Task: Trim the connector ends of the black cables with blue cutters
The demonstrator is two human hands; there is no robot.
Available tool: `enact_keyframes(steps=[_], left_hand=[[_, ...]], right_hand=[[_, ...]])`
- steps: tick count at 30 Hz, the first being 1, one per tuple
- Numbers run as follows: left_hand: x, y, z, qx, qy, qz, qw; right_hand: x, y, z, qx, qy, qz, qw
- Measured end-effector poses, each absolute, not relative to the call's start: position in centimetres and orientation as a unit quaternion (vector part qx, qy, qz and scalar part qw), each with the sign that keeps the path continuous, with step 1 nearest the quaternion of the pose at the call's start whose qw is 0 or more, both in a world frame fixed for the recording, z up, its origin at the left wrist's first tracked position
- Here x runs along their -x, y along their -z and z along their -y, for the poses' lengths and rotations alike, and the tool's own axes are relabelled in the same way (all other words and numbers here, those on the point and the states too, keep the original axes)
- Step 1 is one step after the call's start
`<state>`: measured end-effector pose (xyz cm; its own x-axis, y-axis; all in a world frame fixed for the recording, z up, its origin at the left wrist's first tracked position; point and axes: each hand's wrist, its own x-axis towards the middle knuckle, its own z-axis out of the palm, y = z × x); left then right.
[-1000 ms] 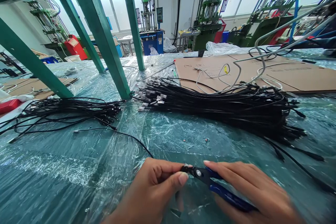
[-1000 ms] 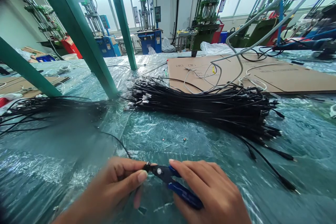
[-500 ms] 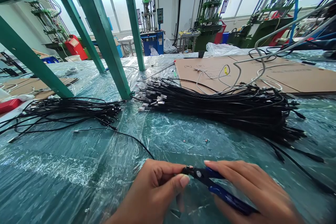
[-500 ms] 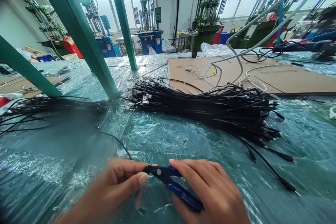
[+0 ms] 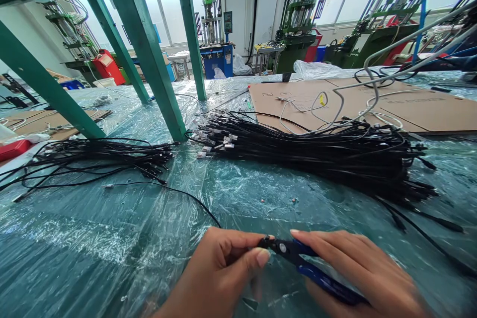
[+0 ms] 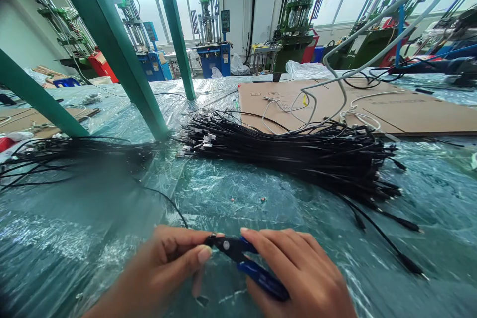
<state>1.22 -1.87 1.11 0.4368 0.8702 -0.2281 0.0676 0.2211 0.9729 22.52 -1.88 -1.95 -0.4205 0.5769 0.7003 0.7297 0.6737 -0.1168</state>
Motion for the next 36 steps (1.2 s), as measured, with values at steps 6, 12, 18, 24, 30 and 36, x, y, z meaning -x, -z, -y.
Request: enact_keyframes(steps=[6, 12, 18, 24, 30, 36], left_hand=[[-1.18, -1.00, 1.83, -0.536, -0.311, -0.423, 0.661], [-1.19, -1.11, 1.70, -0.534, -0.305, -0.433, 0.659], [-1.23, -1.27, 1.67, -0.534, -0.304, -0.433, 0.659], [-1.25, -1.27, 1.76, -0.531, -0.303, -0.434, 0.661], [-1.24, -1.14, 1.90, -0.534, -0.294, -0.454, 0.650], [-1.11, -1.07, 1.97, -0.538, -0.295, -0.455, 0.645]], right_hand=[[-22.72, 2.32, 2.13, 0.403, 0.096, 0.832, 0.368], [-22.60, 2.52, 2.17, 0.423, 0.093, 0.818, 0.379], [-22.25, 1.82, 1.95, 0.405, 0.100, 0.821, 0.389], [-22.24, 1.64, 1.93, 0.405, 0.100, 0.822, 0.387], [-22.37, 2.11, 1.84, 0.399, 0.095, 0.830, 0.378], [-22.46, 2.04, 1.84, 0.393, 0.095, 0.832, 0.380]])
